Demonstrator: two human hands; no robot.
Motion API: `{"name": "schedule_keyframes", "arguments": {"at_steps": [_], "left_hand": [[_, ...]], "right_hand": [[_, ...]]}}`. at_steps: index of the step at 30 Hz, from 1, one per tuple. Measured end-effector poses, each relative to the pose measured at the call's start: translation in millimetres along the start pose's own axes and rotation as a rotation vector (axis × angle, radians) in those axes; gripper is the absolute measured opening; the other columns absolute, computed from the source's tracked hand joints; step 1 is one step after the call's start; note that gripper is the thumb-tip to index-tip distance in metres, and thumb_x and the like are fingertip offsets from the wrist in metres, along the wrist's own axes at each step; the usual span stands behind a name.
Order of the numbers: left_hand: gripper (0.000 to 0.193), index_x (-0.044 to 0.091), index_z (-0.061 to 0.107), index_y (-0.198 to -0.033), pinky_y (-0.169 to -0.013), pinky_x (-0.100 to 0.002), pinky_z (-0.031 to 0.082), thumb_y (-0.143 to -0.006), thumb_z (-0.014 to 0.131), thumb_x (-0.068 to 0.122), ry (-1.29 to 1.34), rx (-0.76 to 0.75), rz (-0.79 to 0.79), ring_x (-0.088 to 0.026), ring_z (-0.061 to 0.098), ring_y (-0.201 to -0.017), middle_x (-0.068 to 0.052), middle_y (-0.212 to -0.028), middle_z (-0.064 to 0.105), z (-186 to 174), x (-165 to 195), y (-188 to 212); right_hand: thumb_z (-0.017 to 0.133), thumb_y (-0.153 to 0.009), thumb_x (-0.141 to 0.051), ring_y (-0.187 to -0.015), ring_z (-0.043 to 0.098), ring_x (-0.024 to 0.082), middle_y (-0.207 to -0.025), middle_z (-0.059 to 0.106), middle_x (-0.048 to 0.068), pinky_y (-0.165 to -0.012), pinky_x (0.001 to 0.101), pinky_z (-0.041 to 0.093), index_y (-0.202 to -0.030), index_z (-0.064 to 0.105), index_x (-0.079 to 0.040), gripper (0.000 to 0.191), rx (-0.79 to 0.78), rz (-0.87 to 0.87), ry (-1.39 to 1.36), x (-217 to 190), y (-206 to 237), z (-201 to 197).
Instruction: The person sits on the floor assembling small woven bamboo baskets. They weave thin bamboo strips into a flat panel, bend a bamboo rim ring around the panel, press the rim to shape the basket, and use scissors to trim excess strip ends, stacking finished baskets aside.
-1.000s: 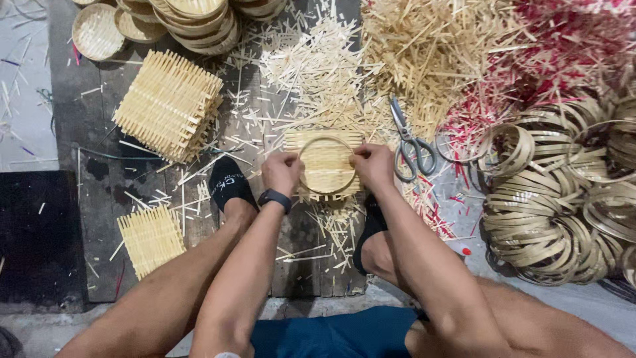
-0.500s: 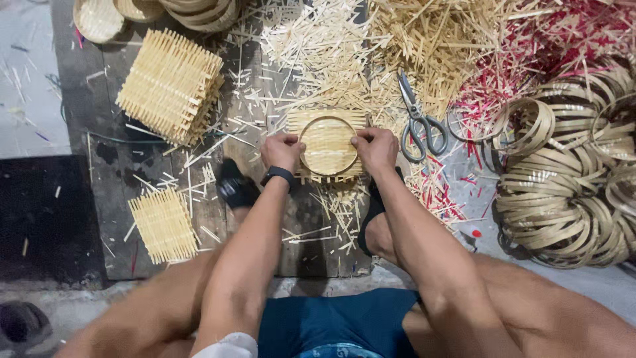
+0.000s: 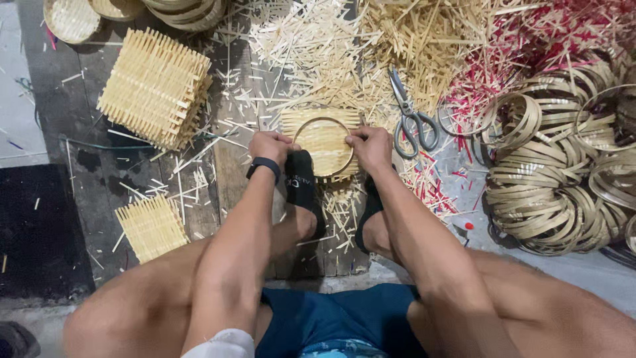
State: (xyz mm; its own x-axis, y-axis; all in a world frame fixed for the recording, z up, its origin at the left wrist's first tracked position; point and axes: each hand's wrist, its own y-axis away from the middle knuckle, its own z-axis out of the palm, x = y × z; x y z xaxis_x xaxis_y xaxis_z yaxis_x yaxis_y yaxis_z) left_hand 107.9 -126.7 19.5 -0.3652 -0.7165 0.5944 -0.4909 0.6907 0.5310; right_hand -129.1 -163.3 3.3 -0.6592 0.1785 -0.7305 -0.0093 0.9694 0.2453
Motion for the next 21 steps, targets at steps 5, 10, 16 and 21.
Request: {"name": "schedule_keyframes", "arguments": {"at_steps": [5,10,16,21], "left_hand": [[0.026,0.011,0.082,-0.075,-0.066,-0.034,0.057,-0.068,0.091,0.034,-0.033,-0.066,0.064,-0.016,0.071,-0.063,-0.006,-0.069,0.075,-7.2,5.5,0.1],[0.028,0.013,0.08,-0.079,-0.067,-0.032,0.059,-0.076,0.082,0.041,0.041,0.056,0.163,-0.015,0.073,-0.062,-0.004,-0.07,0.076,9.0,-1.9,0.6],[0.037,0.012,0.082,-0.085,-0.073,-0.041,0.058,-0.08,0.081,0.049,-0.198,0.021,0.26,-0.027,0.073,-0.07,-0.011,-0.075,0.075,-2.2,-0.3,18.7],[0.024,0.014,0.082,-0.097,-0.084,-0.043,0.056,-0.08,0.08,0.03,-0.46,0.018,0.694,-0.03,0.072,-0.09,-0.012,-0.097,0.077,-0.6,42.0,30.8]], "right_hand": [[0.087,-0.075,-0.019,-0.072,0.075,0.022,-0.082,0.078,0.013,-0.072,0.0347,0.057,-0.094,0.082,-0.007,0.023,-0.011,-0.037,-0.01,-11.5,-0.9,-6.3],[0.084,-0.076,-0.016,-0.07,0.073,0.02,-0.078,0.078,0.011,-0.07,0.0345,0.058,-0.092,0.081,-0.008,0.018,-0.079,0.103,-0.13,-20.0,2.8,-8.9],[0.086,-0.07,-0.018,-0.072,0.075,0.019,-0.08,0.079,0.008,-0.073,0.0342,0.059,-0.084,0.084,-0.012,0.015,-0.132,-0.053,-0.107,-49.6,9.1,-43.7],[0.06,-0.107,-0.028,-0.056,0.065,0.029,-0.075,0.072,0.013,-0.049,0.0445,0.056,-0.108,0.067,0.0,0.029,-0.061,0.338,0.051,-81.9,56.4,-47.7]]}}
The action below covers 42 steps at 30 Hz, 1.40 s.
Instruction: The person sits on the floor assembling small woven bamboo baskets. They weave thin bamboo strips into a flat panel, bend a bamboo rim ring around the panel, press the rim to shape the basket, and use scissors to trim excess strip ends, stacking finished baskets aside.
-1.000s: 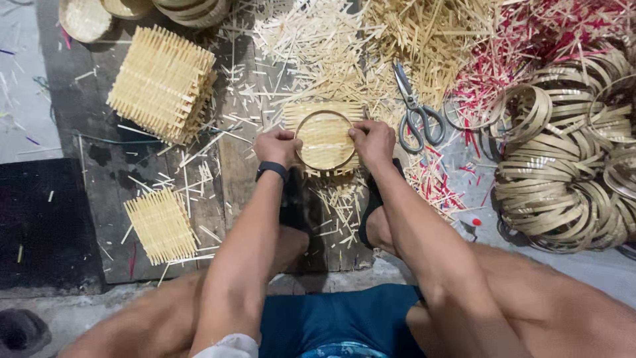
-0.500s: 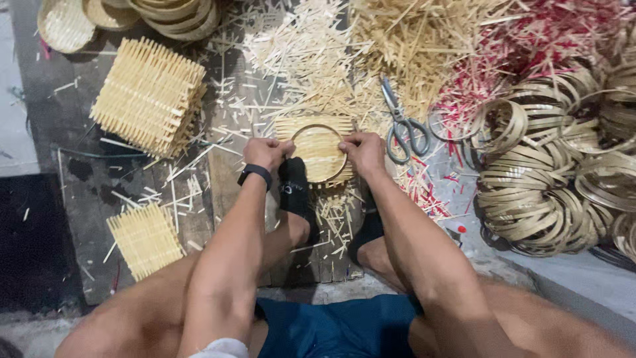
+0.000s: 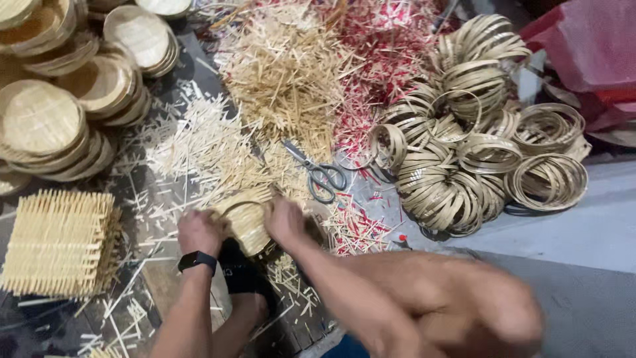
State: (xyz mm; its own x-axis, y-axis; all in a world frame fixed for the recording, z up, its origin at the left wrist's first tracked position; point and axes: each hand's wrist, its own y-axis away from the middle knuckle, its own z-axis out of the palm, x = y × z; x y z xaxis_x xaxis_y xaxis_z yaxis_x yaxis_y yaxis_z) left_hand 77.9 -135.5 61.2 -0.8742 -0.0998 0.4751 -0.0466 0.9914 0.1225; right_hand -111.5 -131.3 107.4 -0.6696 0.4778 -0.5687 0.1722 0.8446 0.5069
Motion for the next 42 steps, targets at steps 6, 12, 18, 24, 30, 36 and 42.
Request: {"name": "schedule_keyframes", "arguments": {"at_steps": [6,12,18,24,30,36,42], "left_hand": [[0.015,0.014,0.081,-0.099,-0.084,-0.045,0.051,-0.09,0.073,0.023,0.249,0.199,0.317,-0.035,0.064,-0.096,-0.012,-0.103,0.071,25.0,23.1,-15.3],[0.02,0.013,0.082,-0.1,-0.081,-0.043,0.055,-0.094,0.07,0.029,0.339,0.108,0.155,-0.034,0.069,-0.09,-0.014,-0.094,0.073,36.8,14.0,-27.1],[0.028,0.014,0.083,-0.098,-0.068,-0.036,0.057,-0.09,0.073,0.039,0.503,-0.001,-0.069,-0.025,0.074,-0.075,-0.011,-0.084,0.077,34.9,13.3,-37.8],[0.038,0.005,0.078,-0.079,-0.06,-0.033,0.051,-0.084,0.079,0.043,0.599,-0.099,-0.284,-0.013,0.063,-0.061,-0.006,-0.066,0.072,36.4,8.8,-52.4],[0.037,0.004,0.077,-0.079,-0.058,-0.034,0.047,-0.084,0.079,0.041,0.659,-0.111,-0.287,-0.012,0.056,-0.06,-0.005,-0.062,0.066,46.6,-3.0,-64.7],[0.037,0.01,0.078,-0.106,-0.08,-0.029,0.055,-0.081,0.083,0.036,0.695,-0.177,-0.061,-0.014,0.072,-0.088,-0.005,-0.095,0.079,38.7,-6.5,-54.5],[0.035,0.006,0.071,-0.108,-0.09,-0.041,0.056,-0.076,0.082,0.015,0.672,-0.029,0.273,-0.03,0.071,-0.102,-0.01,-0.106,0.073,28.1,7.8,-24.3]], "right_hand": [[0.071,-0.099,-0.037,-0.049,0.057,0.018,-0.068,0.064,0.008,-0.048,0.0364,0.05,-0.085,0.065,0.001,0.041,-0.295,0.507,-0.825,24.9,53.6,64.3],[0.072,-0.093,-0.032,-0.058,0.062,0.011,-0.066,0.071,0.01,-0.055,0.0342,0.05,-0.08,0.073,0.001,0.036,0.07,0.04,-0.519,36.2,48.8,85.3],[0.069,-0.099,-0.039,-0.053,0.058,0.022,-0.063,0.065,0.01,-0.058,0.0413,0.048,-0.076,0.069,0.001,0.046,-0.367,0.374,-0.428,30.2,26.8,53.0],[0.086,-0.077,-0.033,-0.063,0.07,0.013,-0.071,0.074,0.001,-0.063,0.0324,0.056,-0.076,0.078,-0.011,0.023,0.083,0.011,-0.325,1.0,-53.3,17.7],[0.092,-0.074,-0.036,-0.054,0.057,0.013,-0.059,0.066,0.003,-0.054,0.0334,0.047,-0.065,0.074,0.0,0.042,-0.003,0.071,-0.327,-3.4,-76.5,24.8],[0.077,-0.089,-0.032,-0.057,0.063,0.011,-0.066,0.074,0.007,-0.056,0.0311,0.052,-0.076,0.078,-0.003,0.032,-0.107,-0.065,-0.081,7.0,-78.6,-2.5],[0.068,-0.096,-0.037,-0.096,0.07,0.03,-0.107,0.073,0.014,-0.094,0.0482,0.053,-0.112,0.076,-0.015,0.029,-0.105,-0.214,0.589,6.5,-101.4,-169.8]]}}
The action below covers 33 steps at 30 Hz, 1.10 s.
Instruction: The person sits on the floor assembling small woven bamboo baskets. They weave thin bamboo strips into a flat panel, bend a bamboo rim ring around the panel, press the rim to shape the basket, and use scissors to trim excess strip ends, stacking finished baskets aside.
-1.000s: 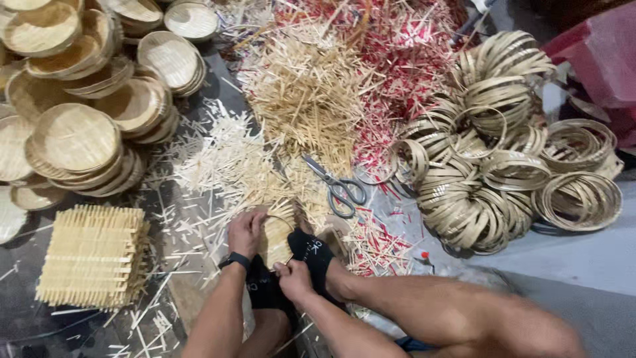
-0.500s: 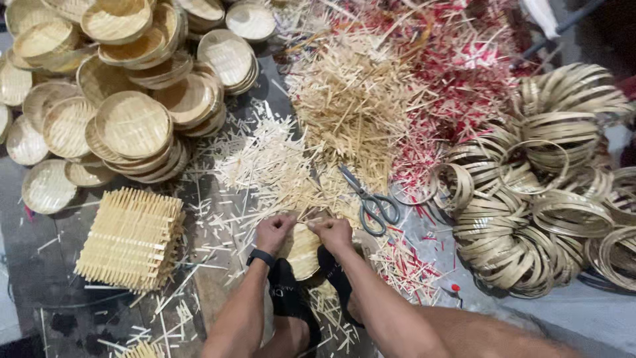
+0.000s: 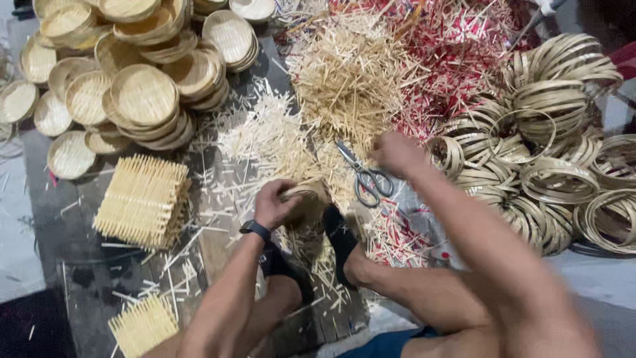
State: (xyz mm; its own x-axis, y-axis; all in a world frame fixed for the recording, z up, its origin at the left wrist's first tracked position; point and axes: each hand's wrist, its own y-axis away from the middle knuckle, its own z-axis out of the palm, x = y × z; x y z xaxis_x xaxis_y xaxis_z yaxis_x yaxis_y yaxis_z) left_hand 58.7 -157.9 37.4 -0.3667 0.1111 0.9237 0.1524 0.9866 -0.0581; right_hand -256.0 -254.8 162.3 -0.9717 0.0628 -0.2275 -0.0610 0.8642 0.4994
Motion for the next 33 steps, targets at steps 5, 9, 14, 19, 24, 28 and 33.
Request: {"name": "schedule_keyframes", "arguments": {"at_steps": [5,9,14,19,24,28,33], "left_hand": [[0.021,0.009,0.064,-0.1,-0.083,-0.046,0.051,-0.082,0.072,0.0,-0.595,-0.125,0.19,-0.036,0.06,-0.095,-0.01,-0.096,0.061,30.2,-10.8,60.4],[0.025,0.013,0.063,-0.103,-0.089,-0.045,0.051,-0.081,0.076,0.009,-0.643,-0.087,0.235,-0.033,0.06,-0.105,-0.011,-0.106,0.06,32.2,-29.0,95.9],[0.073,-0.003,0.055,-0.129,-0.097,-0.058,0.04,-0.07,0.086,0.027,-0.616,0.287,-0.053,-0.047,0.046,-0.12,-0.03,-0.129,0.048,58.1,-28.5,76.6],[0.071,0.009,0.056,-0.135,-0.11,-0.058,0.037,-0.074,0.087,0.027,-0.479,0.421,-0.206,-0.044,0.043,-0.129,-0.023,-0.136,0.047,93.5,-25.6,44.2],[0.059,0.021,0.066,-0.129,-0.112,-0.055,0.039,-0.073,0.085,0.023,-0.461,0.284,-0.053,-0.04,0.045,-0.13,-0.017,-0.135,0.05,86.3,-34.4,31.6],[0.064,0.024,0.065,-0.127,-0.115,-0.054,0.039,-0.068,0.089,0.025,-0.477,0.064,0.001,-0.04,0.044,-0.133,-0.017,-0.137,0.049,71.8,-43.4,14.1],[0.088,0.017,0.055,-0.132,-0.11,-0.06,0.03,-0.057,0.096,0.033,-0.589,0.211,-0.084,-0.048,0.039,-0.131,-0.025,-0.139,0.044,78.1,-33.3,21.8]], "right_hand": [[0.068,-0.093,-0.033,-0.097,0.073,0.029,-0.106,0.076,0.015,-0.093,0.0461,0.058,-0.108,0.077,-0.011,0.028,-0.055,-0.214,0.386,56.0,25.4,-17.9],[0.066,-0.095,-0.04,-0.097,0.074,0.029,-0.106,0.077,0.014,-0.096,0.0458,0.056,-0.112,0.076,-0.012,0.034,-0.201,-0.078,0.081,73.6,10.3,54.2],[0.081,-0.079,-0.034,-0.118,0.061,0.039,-0.123,0.067,0.024,-0.101,0.0473,0.048,-0.12,0.068,-0.003,0.052,0.192,-0.109,-0.126,76.1,-30.1,149.2],[0.087,-0.062,-0.021,-0.112,0.061,0.043,-0.121,0.064,0.028,-0.095,0.0485,0.049,-0.127,0.058,0.001,0.074,0.164,-0.007,-0.309,75.3,-60.2,188.0],[0.083,-0.064,-0.021,-0.092,0.071,0.041,-0.097,0.071,0.025,-0.086,0.0475,0.056,-0.114,0.062,0.001,0.058,-0.107,-0.006,-0.315,104.1,-76.7,187.7],[0.079,-0.066,-0.029,-0.083,0.075,0.039,-0.088,0.076,0.022,-0.078,0.049,0.059,-0.098,0.069,0.002,0.045,-0.193,-0.043,-0.38,104.1,-52.9,185.9],[0.078,-0.078,-0.055,-0.097,0.064,0.038,-0.1,0.066,0.02,-0.085,0.0489,0.053,-0.102,0.066,-0.003,0.058,0.072,-0.242,-0.011,75.0,-25.2,180.8]]}}
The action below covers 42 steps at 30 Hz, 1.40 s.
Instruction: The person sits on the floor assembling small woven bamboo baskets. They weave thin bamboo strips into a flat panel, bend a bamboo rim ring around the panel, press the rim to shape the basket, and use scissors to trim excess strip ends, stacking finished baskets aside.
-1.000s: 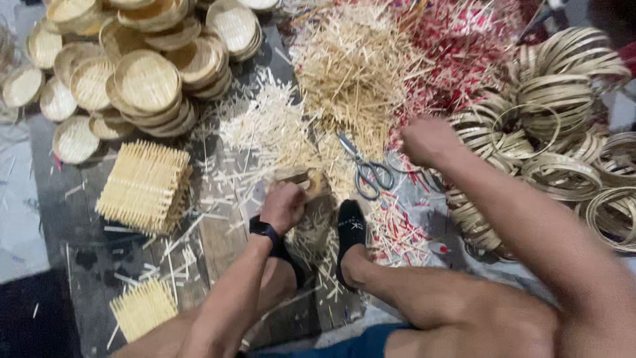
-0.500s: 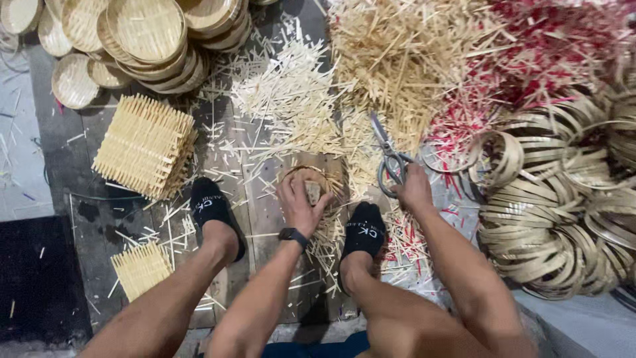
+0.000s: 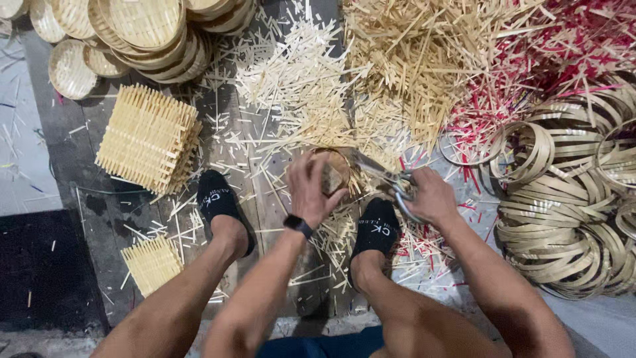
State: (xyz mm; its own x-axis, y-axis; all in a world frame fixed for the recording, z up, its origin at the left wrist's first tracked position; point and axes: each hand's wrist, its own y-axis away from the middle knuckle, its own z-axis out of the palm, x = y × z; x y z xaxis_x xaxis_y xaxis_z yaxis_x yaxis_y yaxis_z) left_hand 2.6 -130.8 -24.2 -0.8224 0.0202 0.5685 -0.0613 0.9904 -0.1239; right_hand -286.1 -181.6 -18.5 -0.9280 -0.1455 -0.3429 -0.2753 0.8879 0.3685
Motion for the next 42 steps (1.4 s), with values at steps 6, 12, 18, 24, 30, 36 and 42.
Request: {"name": "schedule_keyframes", "arguments": {"at_steps": [6,12,18,24,30,36,42], "left_hand": [[0.084,0.007,0.052,-0.14,-0.117,-0.053,0.036,-0.066,0.091,0.018,0.175,0.103,-0.2,-0.045,0.043,-0.136,-0.022,-0.144,0.045,10.9,19.5,19.5],[0.077,0.006,0.055,-0.138,-0.116,-0.051,0.04,-0.067,0.086,0.011,0.224,0.037,-0.08,-0.044,0.046,-0.136,-0.023,-0.146,0.049,0.8,-0.2,13.9],[0.08,0.009,0.056,-0.138,-0.115,-0.049,0.042,-0.065,0.087,0.012,0.273,-0.068,-0.03,-0.044,0.047,-0.135,-0.023,-0.144,0.05,-10.1,-7.7,5.2],[0.087,0.006,0.049,-0.141,-0.112,-0.054,0.037,-0.065,0.09,0.019,0.221,0.073,-0.132,-0.048,0.042,-0.133,-0.03,-0.142,0.044,-4.5,8.5,10.4],[0.082,0.003,0.047,-0.144,-0.116,-0.053,0.038,-0.074,0.086,0.017,0.252,0.094,-0.189,-0.044,0.046,-0.136,-0.024,-0.142,0.051,10.9,10.9,13.9],[0.074,0.003,0.05,-0.142,-0.12,-0.047,0.041,-0.074,0.077,0.005,0.298,0.049,-0.166,-0.039,0.052,-0.137,-0.022,-0.142,0.057,2.7,1.2,15.3],[0.071,0.007,0.055,-0.14,-0.119,-0.045,0.04,-0.072,0.075,0.001,0.383,-0.055,-0.085,-0.037,0.053,-0.137,-0.018,-0.143,0.058,-7.3,-1.9,4.2]], "right_hand": [[0.077,-0.081,-0.051,-0.095,0.061,0.036,-0.1,0.06,0.019,-0.082,0.0487,0.052,-0.103,0.064,-0.001,0.056,0.164,-0.163,0.219,-30.9,-15.8,5.4],[0.073,-0.086,-0.043,-0.085,0.064,0.032,-0.092,0.062,0.016,-0.072,0.0468,0.054,-0.097,0.068,-0.005,0.04,0.05,-0.143,0.266,-18.1,-33.0,-9.3],[0.075,-0.077,-0.043,-0.082,0.063,0.033,-0.086,0.061,0.016,-0.071,0.0473,0.054,-0.091,0.068,-0.002,0.044,0.292,-0.319,0.315,-19.0,-45.7,9.4],[0.072,-0.082,-0.038,-0.089,0.064,0.032,-0.091,0.062,0.015,-0.075,0.0466,0.054,-0.095,0.069,-0.005,0.035,0.104,-0.277,0.325,-5.1,-56.1,8.4],[0.076,-0.068,-0.045,-0.086,0.065,0.032,-0.088,0.063,0.017,-0.075,0.0454,0.056,-0.091,0.068,-0.001,0.05,0.243,-0.336,0.342,-18.0,-57.0,15.8],[0.071,-0.085,-0.039,-0.093,0.064,0.032,-0.095,0.064,0.015,-0.08,0.0464,0.055,-0.101,0.069,-0.006,0.036,0.087,-0.251,0.294,-8.3,-54.2,4.6],[0.074,-0.075,-0.05,-0.086,0.064,0.034,-0.088,0.063,0.019,-0.076,0.0467,0.056,-0.092,0.068,0.002,0.055,0.069,-0.258,0.352,-23.6,-60.9,9.6]]}}
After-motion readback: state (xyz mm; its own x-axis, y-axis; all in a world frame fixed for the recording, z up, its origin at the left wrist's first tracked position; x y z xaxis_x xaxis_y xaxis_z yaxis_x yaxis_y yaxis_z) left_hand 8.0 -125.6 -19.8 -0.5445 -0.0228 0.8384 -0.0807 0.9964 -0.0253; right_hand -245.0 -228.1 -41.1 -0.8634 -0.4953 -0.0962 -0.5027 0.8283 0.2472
